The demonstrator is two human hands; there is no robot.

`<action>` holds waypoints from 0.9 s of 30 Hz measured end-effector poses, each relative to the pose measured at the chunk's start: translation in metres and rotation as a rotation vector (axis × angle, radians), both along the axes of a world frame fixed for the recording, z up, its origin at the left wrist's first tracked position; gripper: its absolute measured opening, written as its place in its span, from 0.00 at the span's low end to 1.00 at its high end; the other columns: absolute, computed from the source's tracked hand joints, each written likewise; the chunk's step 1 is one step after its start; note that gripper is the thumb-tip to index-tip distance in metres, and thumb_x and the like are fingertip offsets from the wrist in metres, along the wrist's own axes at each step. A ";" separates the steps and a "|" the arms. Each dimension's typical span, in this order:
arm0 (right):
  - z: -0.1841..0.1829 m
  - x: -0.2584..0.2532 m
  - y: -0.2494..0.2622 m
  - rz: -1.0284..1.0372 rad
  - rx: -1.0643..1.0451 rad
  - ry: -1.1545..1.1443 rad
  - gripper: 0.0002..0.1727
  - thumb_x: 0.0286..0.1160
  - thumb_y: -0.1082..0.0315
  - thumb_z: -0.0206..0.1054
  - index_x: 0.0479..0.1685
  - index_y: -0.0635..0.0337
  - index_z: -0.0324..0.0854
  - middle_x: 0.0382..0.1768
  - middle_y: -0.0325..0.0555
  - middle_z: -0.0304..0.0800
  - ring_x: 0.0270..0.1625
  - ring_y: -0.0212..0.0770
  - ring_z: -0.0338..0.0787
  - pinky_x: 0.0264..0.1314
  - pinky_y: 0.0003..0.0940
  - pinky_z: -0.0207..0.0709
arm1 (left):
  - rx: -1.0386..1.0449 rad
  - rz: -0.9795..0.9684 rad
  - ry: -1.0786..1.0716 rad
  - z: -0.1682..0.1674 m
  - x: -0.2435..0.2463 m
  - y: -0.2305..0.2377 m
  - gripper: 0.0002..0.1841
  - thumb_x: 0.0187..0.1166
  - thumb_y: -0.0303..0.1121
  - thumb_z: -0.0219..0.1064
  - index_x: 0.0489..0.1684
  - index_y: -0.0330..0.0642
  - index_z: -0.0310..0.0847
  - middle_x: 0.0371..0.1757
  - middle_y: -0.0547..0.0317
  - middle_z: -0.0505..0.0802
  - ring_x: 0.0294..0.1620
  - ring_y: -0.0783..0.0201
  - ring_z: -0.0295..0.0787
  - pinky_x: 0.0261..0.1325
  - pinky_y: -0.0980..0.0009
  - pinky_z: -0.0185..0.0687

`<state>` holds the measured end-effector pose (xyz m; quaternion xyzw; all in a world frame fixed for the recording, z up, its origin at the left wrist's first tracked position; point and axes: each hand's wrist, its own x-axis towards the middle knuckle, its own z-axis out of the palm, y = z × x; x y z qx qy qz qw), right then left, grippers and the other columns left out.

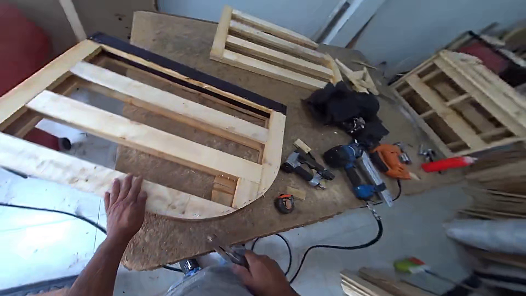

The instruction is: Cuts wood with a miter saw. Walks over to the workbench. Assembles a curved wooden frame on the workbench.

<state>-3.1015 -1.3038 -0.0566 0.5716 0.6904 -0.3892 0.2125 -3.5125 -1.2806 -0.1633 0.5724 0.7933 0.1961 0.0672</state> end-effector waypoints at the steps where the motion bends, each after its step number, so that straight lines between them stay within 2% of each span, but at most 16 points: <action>1: 0.000 0.026 -0.004 -0.069 0.008 -0.009 0.42 0.76 0.24 0.53 0.56 0.57 0.85 0.41 0.57 0.93 0.49 0.59 0.94 0.50 0.65 0.84 | -0.004 -0.006 0.015 -0.002 -0.003 0.001 0.36 0.88 0.61 0.30 0.91 0.61 0.63 0.94 0.58 0.62 0.96 0.41 0.45 0.89 0.29 0.36; 4: 0.004 0.100 0.001 -0.263 0.200 -0.038 0.40 0.73 0.25 0.57 0.53 0.55 0.88 0.37 0.55 0.94 0.43 0.57 0.94 0.47 0.65 0.85 | -0.069 0.012 0.019 0.007 0.003 0.010 0.35 0.89 0.59 0.35 0.90 0.53 0.66 0.93 0.51 0.63 0.95 0.38 0.47 0.88 0.27 0.37; 7: 0.012 0.157 0.039 -0.329 0.397 -0.037 0.40 0.76 0.26 0.55 0.55 0.57 0.87 0.34 0.55 0.92 0.39 0.58 0.93 0.42 0.66 0.84 | -0.166 0.019 -0.045 0.042 0.040 0.023 0.27 0.90 0.47 0.54 0.77 0.37 0.77 0.86 0.34 0.72 0.89 0.32 0.60 0.86 0.30 0.51; 9: 0.014 0.181 0.071 -0.359 0.477 0.040 0.42 0.78 0.25 0.51 0.53 0.59 0.86 0.31 0.53 0.89 0.34 0.55 0.91 0.36 0.62 0.84 | -0.175 -0.064 -0.093 0.058 0.087 0.034 0.21 0.88 0.41 0.59 0.68 0.37 0.84 0.79 0.37 0.80 0.85 0.36 0.68 0.87 0.36 0.58; 11: 0.014 0.193 0.096 -0.385 0.525 0.126 0.40 0.79 0.26 0.50 0.48 0.58 0.86 0.26 0.48 0.87 0.29 0.49 0.88 0.30 0.56 0.82 | -0.172 -0.211 -0.111 0.053 0.138 0.044 0.18 0.87 0.43 0.60 0.61 0.43 0.90 0.73 0.47 0.87 0.82 0.45 0.75 0.88 0.41 0.59; 14: 0.007 0.196 0.123 -0.401 0.477 0.209 0.37 0.78 0.27 0.52 0.47 0.55 0.86 0.24 0.43 0.85 0.25 0.43 0.86 0.27 0.51 0.82 | -0.286 -0.358 -0.130 0.037 0.190 0.057 0.19 0.88 0.52 0.57 0.57 0.58 0.93 0.63 0.66 0.93 0.79 0.57 0.79 0.91 0.33 0.42; 15: 0.004 0.195 0.128 -0.400 0.430 0.232 0.36 0.78 0.28 0.53 0.47 0.54 0.86 0.24 0.41 0.85 0.24 0.41 0.87 0.26 0.50 0.82 | -0.308 -0.380 -0.102 0.033 0.198 0.060 0.19 0.88 0.55 0.56 0.54 0.62 0.94 0.57 0.69 0.95 0.75 0.59 0.82 0.91 0.31 0.41; 18: -0.007 0.191 0.133 -0.355 0.294 0.339 0.37 0.79 0.28 0.52 0.50 0.55 0.86 0.25 0.39 0.86 0.24 0.39 0.88 0.25 0.47 0.84 | -0.430 -0.389 -0.097 0.038 0.202 0.070 0.22 0.88 0.59 0.53 0.48 0.64 0.95 0.52 0.70 0.96 0.70 0.62 0.86 0.90 0.35 0.46; 22: -0.008 0.168 0.134 -0.216 0.159 0.469 0.37 0.83 0.29 0.49 0.51 0.55 0.85 0.26 0.41 0.86 0.25 0.40 0.88 0.27 0.47 0.85 | -0.529 -0.383 -0.079 0.044 0.201 0.078 0.22 0.89 0.57 0.52 0.48 0.61 0.95 0.51 0.69 0.96 0.63 0.64 0.87 0.86 0.44 0.58; 24: 0.000 0.147 0.137 -0.145 0.158 0.534 0.36 0.84 0.31 0.50 0.52 0.57 0.85 0.26 0.42 0.86 0.26 0.41 0.87 0.28 0.47 0.84 | -0.566 -0.379 -0.070 0.048 0.201 0.081 0.23 0.90 0.55 0.50 0.49 0.59 0.94 0.49 0.68 0.96 0.61 0.64 0.88 0.83 0.48 0.61; 27: 0.023 0.115 0.136 -0.082 0.313 0.664 0.36 0.85 0.32 0.50 0.50 0.58 0.85 0.25 0.42 0.85 0.25 0.39 0.86 0.25 0.43 0.82 | -0.637 -0.378 -0.063 0.054 0.201 0.087 0.26 0.91 0.56 0.47 0.51 0.57 0.93 0.49 0.66 0.96 0.61 0.63 0.88 0.83 0.51 0.62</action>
